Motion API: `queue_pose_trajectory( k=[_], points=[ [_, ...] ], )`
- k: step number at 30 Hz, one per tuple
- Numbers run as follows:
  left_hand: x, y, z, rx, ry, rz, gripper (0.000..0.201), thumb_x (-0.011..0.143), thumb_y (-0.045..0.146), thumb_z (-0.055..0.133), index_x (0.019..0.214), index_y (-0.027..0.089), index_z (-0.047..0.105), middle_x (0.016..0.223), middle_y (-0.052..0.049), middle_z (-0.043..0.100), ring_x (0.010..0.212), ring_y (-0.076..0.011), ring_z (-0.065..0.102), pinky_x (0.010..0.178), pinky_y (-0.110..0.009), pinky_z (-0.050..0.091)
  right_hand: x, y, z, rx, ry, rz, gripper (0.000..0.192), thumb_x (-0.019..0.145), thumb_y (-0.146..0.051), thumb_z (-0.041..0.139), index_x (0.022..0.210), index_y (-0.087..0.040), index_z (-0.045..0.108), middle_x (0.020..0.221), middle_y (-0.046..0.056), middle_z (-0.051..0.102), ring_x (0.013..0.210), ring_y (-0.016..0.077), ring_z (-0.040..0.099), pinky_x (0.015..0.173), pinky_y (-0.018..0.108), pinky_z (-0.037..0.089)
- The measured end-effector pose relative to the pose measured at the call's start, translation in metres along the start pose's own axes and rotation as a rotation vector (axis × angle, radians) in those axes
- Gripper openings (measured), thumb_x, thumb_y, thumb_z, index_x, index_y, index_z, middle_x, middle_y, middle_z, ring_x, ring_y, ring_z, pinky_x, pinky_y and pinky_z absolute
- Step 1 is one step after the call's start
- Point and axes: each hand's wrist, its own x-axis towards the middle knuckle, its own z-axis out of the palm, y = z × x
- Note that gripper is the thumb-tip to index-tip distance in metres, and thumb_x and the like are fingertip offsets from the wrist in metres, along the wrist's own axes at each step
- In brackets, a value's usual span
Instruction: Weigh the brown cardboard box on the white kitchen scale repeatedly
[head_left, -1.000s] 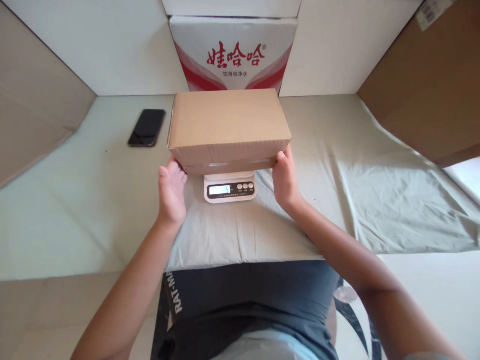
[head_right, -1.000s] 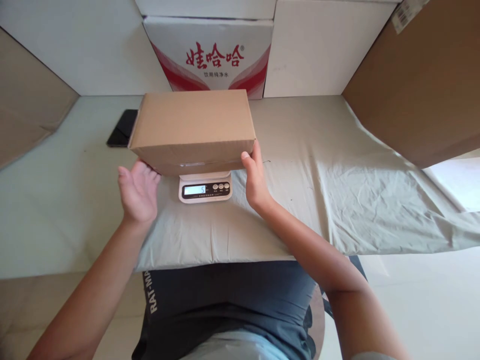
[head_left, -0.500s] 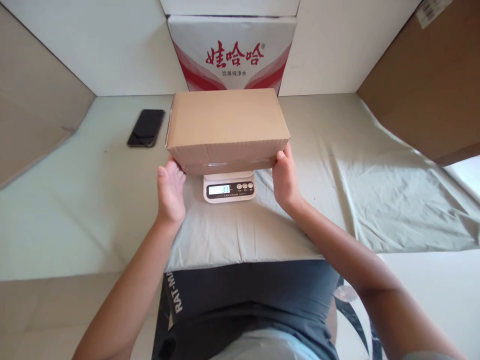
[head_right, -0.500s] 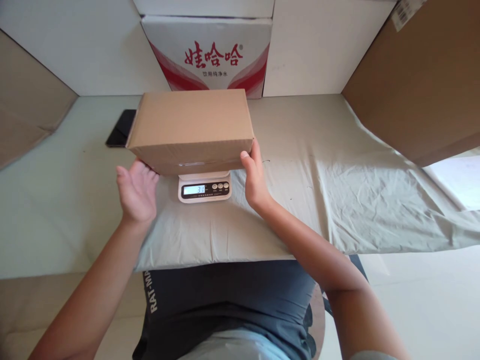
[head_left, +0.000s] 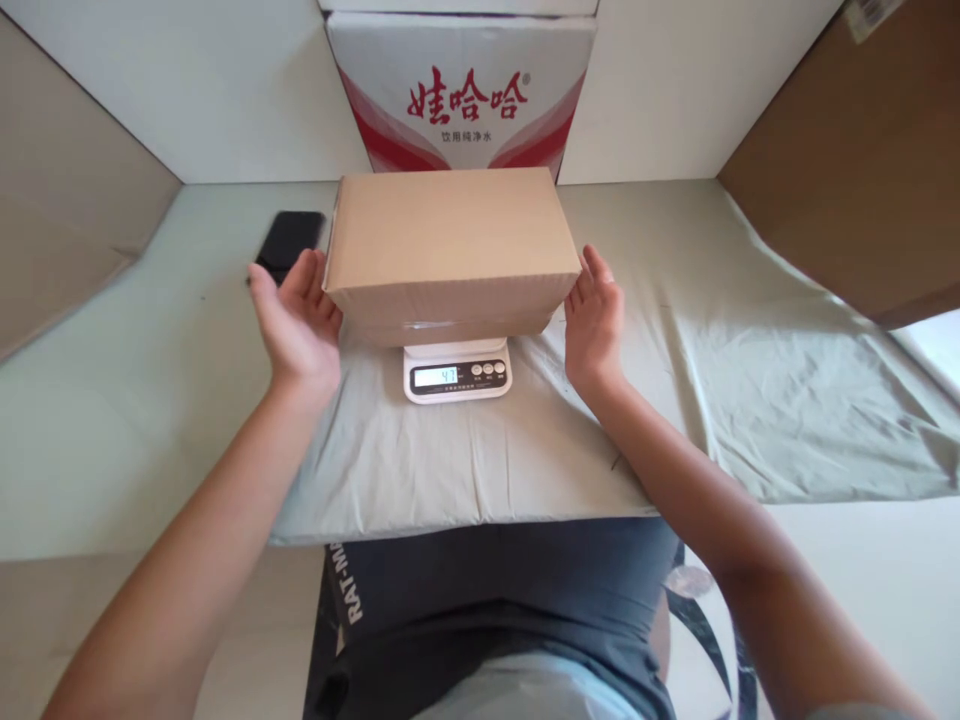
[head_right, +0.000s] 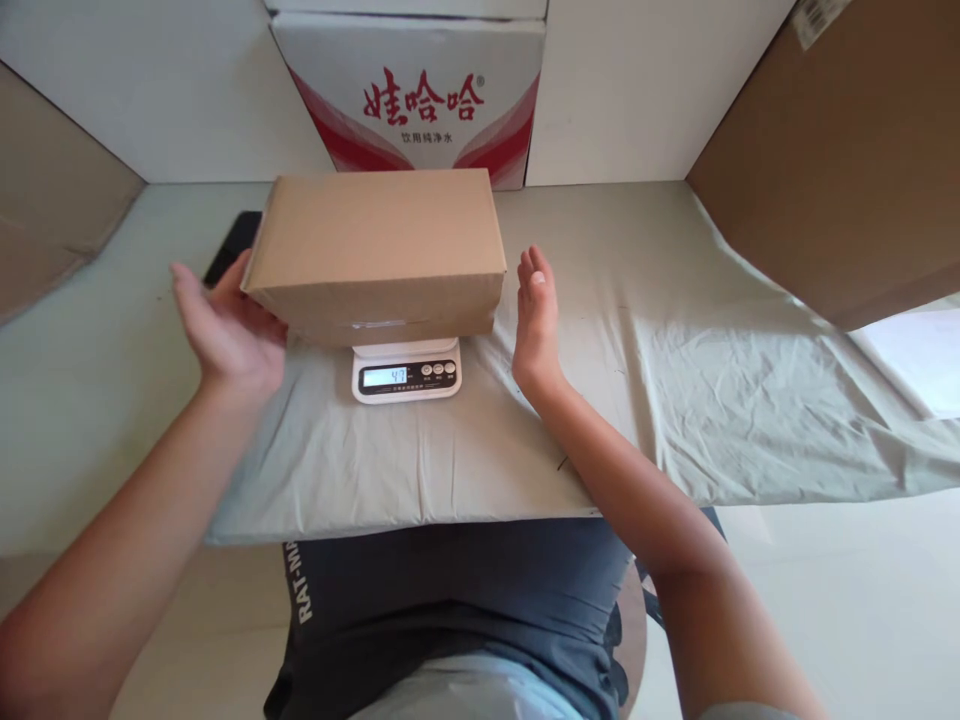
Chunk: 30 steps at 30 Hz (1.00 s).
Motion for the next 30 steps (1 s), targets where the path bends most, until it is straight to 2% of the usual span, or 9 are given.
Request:
queue_pose_trajectory(
  k=[3, 8, 13, 16, 18, 21, 24, 26, 30],
  points=[
    [0.015, -0.013, 0.011, -0.037, -0.052, 0.017, 0.116, 0.08, 0.101, -0.005, 0.137, 0.023, 0.059, 0.152, 0.001, 0.068, 0.16, -0.0367, 0.043, 0.134, -0.056, 0.032, 0.001, 0.01, 0.001, 0.021, 0.008, -0.018, 0.078, 0.09, -0.083, 0.04, 0.156, -0.041, 0.044, 0.173, -0.001, 0.045, 0.169, 0.0276, 0.035, 0.14, 0.058, 0.029],
    [0.015, -0.026, 0.015, -0.024, -0.07, 0.065, 0.122, 0.075, 0.101, -0.014, 0.144, 0.026, 0.052, 0.151, 0.006, 0.068, 0.163, -0.0328, 0.04, 0.136, -0.055, 0.029, 0.0, 0.013, 0.001, -0.021, 0.005, -0.031, 0.079, 0.091, -0.085, 0.034, 0.157, -0.042, 0.043, 0.172, -0.002, 0.045, 0.169, 0.0271, 0.035, 0.14, 0.059, 0.03],
    [0.02, -0.031, -0.001, 0.027, -0.103, 0.081, 0.118, 0.078, 0.101, -0.009, 0.146, 0.025, 0.051, 0.151, 0.008, 0.069, 0.162, -0.0324, 0.041, 0.136, -0.055, 0.031, -0.002, 0.017, 0.003, 0.022, 0.01, 0.014, 0.073, 0.091, -0.082, 0.04, 0.152, -0.042, 0.049, 0.171, -0.003, 0.049, 0.166, 0.027, 0.04, 0.14, 0.057, 0.031],
    [0.021, -0.03, -0.001, 0.081, -0.118, 0.113, 0.122, 0.071, 0.108, -0.003, 0.141, 0.028, 0.055, 0.146, 0.009, 0.072, 0.16, -0.0313, 0.046, 0.135, -0.052, 0.037, -0.003, 0.02, 0.002, -0.01, -0.035, 0.013, 0.073, 0.093, -0.083, 0.037, 0.153, -0.043, 0.049, 0.171, -0.004, 0.049, 0.166, 0.0272, 0.04, 0.139, 0.058, 0.032],
    [0.018, -0.027, 0.003, 0.1, -0.141, 0.143, 0.117, 0.074, 0.108, 0.002, 0.138, 0.026, 0.057, 0.143, 0.009, 0.073, 0.16, -0.0304, 0.046, 0.136, -0.05, 0.036, -0.003, 0.021, 0.002, -0.011, -0.037, 0.02, 0.074, 0.092, -0.084, 0.037, 0.152, -0.044, 0.049, 0.171, -0.004, 0.049, 0.165, 0.0271, 0.04, 0.139, 0.058, 0.032],
    [0.009, -0.021, 0.011, 0.086, -0.177, 0.193, 0.107, 0.087, 0.1, 0.008, 0.138, 0.02, 0.058, 0.144, 0.006, 0.074, 0.163, -0.0312, 0.04, 0.137, -0.05, 0.033, -0.003, 0.021, 0.001, 0.019, -0.02, 0.04, 0.073, 0.091, -0.085, 0.041, 0.15, -0.043, 0.052, 0.17, -0.004, 0.05, 0.165, 0.028, 0.041, 0.14, 0.058, 0.031],
    [0.002, -0.017, 0.017, 0.098, -0.165, 0.186, 0.103, 0.097, 0.087, -0.003, 0.143, 0.017, 0.057, 0.145, 0.004, 0.073, 0.165, -0.0298, 0.035, 0.136, -0.05, 0.032, -0.003, 0.021, 0.001, 0.025, -0.029, 0.048, 0.072, 0.09, -0.085, 0.042, 0.149, -0.043, 0.052, 0.17, -0.004, 0.051, 0.165, 0.0286, 0.04, 0.139, 0.058, 0.032],
    [0.001, -0.017, 0.019, 0.057, -0.153, 0.178, 0.106, 0.097, 0.087, -0.004, 0.145, 0.014, 0.057, 0.144, -0.001, 0.073, 0.165, -0.0299, 0.035, 0.137, -0.049, 0.03, -0.004, 0.019, 0.002, 0.031, -0.036, 0.047, 0.072, 0.09, -0.085, 0.042, 0.148, -0.043, 0.053, 0.171, -0.004, 0.05, 0.166, 0.0288, 0.04, 0.139, 0.058, 0.032],
    [0.003, -0.02, 0.017, -0.117, -0.152, 0.199, 0.116, 0.083, 0.102, 0.032, 0.141, 0.005, 0.06, 0.15, -0.021, 0.068, 0.162, -0.0381, 0.041, 0.139, -0.051, 0.027, -0.005, 0.014, 0.003, 0.107, -0.019, 0.058, 0.067, 0.09, -0.082, 0.047, 0.143, -0.042, 0.059, 0.169, -0.005, 0.053, 0.166, 0.0285, 0.04, 0.14, 0.057, 0.029]
  ],
)
